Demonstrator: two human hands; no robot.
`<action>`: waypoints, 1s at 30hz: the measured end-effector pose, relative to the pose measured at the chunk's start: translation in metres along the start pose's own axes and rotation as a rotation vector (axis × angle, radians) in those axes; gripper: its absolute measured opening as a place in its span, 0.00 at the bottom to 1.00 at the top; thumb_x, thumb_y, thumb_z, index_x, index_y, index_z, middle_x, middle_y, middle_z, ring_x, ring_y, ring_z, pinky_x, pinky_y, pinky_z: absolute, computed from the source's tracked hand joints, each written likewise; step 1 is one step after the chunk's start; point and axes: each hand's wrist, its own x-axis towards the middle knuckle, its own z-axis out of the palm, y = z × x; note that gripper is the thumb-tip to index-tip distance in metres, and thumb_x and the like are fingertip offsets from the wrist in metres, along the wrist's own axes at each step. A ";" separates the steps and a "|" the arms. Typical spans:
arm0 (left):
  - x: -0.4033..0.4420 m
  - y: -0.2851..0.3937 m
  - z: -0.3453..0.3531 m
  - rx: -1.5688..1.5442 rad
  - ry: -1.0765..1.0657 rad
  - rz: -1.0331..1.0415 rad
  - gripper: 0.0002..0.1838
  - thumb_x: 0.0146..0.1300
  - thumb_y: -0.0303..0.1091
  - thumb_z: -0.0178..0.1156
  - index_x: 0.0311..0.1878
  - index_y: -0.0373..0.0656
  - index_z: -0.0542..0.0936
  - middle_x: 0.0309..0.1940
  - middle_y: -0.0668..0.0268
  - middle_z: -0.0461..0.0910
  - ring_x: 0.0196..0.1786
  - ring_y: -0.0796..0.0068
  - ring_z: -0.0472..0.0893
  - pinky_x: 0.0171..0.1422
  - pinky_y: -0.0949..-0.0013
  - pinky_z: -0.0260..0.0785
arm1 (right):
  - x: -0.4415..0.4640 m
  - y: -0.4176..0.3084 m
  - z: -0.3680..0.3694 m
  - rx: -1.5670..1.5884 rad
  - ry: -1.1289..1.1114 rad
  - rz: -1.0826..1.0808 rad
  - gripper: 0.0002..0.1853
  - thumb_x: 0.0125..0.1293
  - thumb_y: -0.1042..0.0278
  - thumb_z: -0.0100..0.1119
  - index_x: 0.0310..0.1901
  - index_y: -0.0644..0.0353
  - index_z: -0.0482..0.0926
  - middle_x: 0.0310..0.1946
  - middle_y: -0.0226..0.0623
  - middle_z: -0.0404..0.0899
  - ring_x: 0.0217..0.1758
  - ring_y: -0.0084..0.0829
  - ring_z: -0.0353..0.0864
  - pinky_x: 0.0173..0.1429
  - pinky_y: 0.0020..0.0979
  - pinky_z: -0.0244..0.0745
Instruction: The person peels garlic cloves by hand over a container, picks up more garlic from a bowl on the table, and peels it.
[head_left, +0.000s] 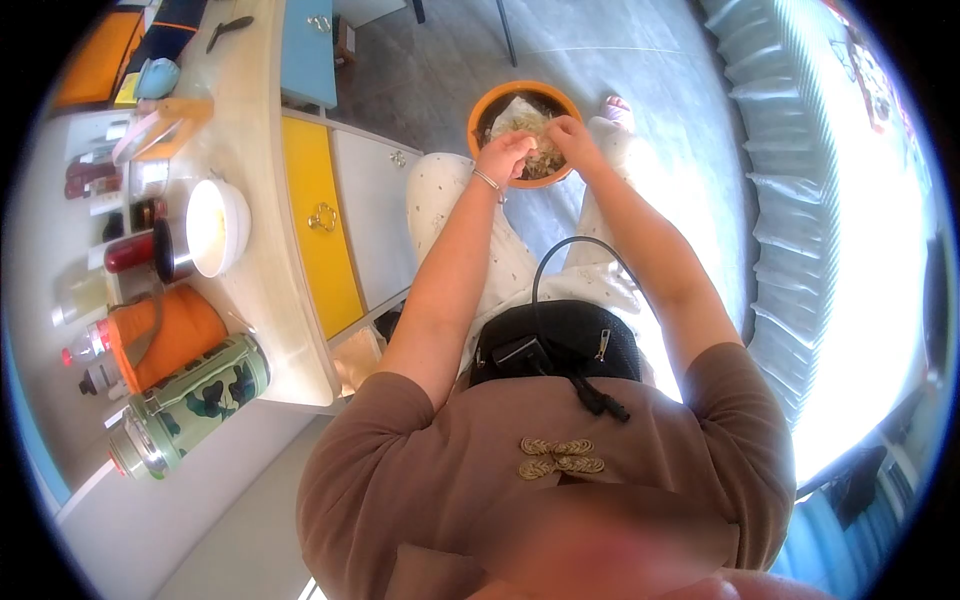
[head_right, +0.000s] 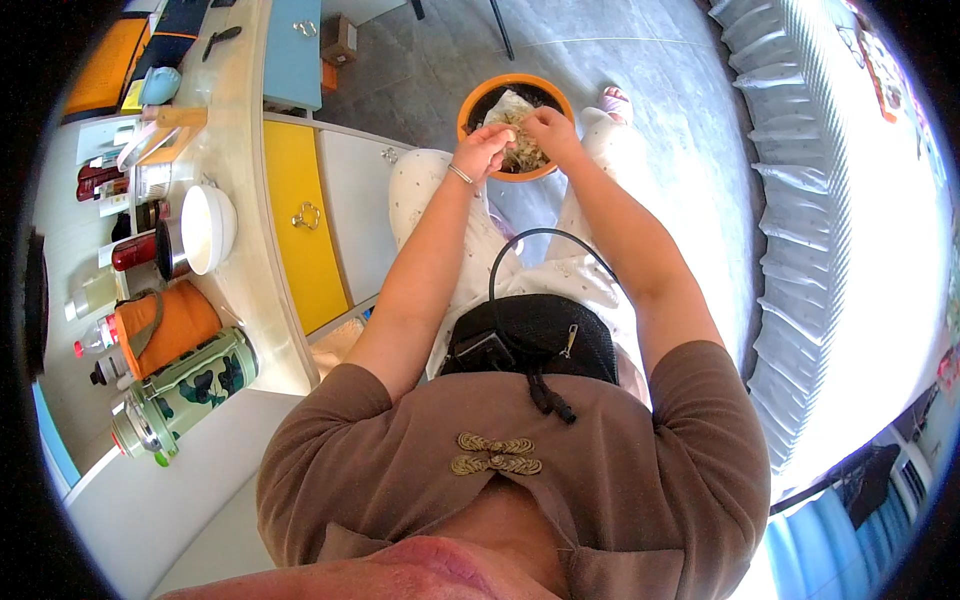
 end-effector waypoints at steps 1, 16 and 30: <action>0.000 0.000 0.000 -0.004 -0.011 0.000 0.10 0.61 0.32 0.57 0.45 0.42 0.76 0.31 0.68 0.78 0.16 0.87 0.64 0.18 0.83 0.52 | 0.000 0.000 0.000 0.076 0.025 0.056 0.12 0.59 0.61 0.54 0.35 0.62 0.78 0.28 0.31 0.77 0.33 0.22 0.75 0.39 0.25 0.69; 0.012 -0.015 0.001 0.254 0.215 0.299 0.08 0.59 0.27 0.56 0.42 0.39 0.73 0.33 0.65 0.78 0.21 0.84 0.69 0.21 0.80 0.61 | -0.010 -0.017 0.002 0.110 -0.231 0.101 0.14 0.62 0.61 0.57 0.44 0.62 0.78 0.31 0.27 0.77 0.33 0.16 0.73 0.37 0.20 0.69; 0.003 0.001 0.002 0.123 0.178 0.135 0.06 0.59 0.30 0.55 0.36 0.38 0.74 0.24 0.65 0.78 0.14 0.86 0.66 0.16 0.81 0.54 | -0.015 -0.028 0.000 0.164 -0.220 0.061 0.16 0.60 0.63 0.61 0.46 0.63 0.77 0.34 0.29 0.77 0.35 0.18 0.74 0.42 0.20 0.70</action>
